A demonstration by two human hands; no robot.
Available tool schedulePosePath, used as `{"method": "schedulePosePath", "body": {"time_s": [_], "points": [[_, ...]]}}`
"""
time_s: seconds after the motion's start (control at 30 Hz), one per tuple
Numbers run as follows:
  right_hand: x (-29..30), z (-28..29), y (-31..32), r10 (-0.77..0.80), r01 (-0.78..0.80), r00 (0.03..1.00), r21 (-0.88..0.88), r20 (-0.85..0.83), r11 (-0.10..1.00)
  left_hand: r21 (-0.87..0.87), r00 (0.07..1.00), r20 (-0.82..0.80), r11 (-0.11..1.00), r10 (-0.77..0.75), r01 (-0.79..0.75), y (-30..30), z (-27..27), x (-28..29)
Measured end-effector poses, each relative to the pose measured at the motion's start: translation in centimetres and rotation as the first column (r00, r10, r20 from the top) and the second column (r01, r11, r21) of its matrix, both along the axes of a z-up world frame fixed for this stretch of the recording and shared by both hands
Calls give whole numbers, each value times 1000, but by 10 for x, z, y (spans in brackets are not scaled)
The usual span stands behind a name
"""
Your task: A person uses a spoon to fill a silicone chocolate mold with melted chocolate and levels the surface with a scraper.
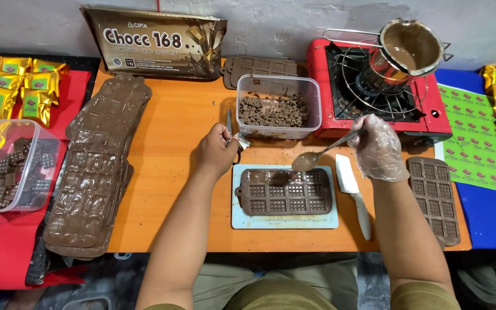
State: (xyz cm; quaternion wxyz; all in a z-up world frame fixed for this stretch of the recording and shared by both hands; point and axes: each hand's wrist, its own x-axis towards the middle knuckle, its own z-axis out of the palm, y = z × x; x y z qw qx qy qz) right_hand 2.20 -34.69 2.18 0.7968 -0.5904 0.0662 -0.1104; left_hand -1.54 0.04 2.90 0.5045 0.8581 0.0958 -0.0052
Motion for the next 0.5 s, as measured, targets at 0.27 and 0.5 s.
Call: {"method": "schedulePosePath", "body": {"time_s": [0.27, 0.5], "points": [[-8, -11, 1, 154, -114, 984, -347, 90, 931, -10, 998, 54, 1000, -14, 15, -2, -7, 6], [-24, 5, -7, 272, -73, 931, -609, 242, 790, 23, 998, 56, 999, -35, 33, -2, -14, 8]]}}
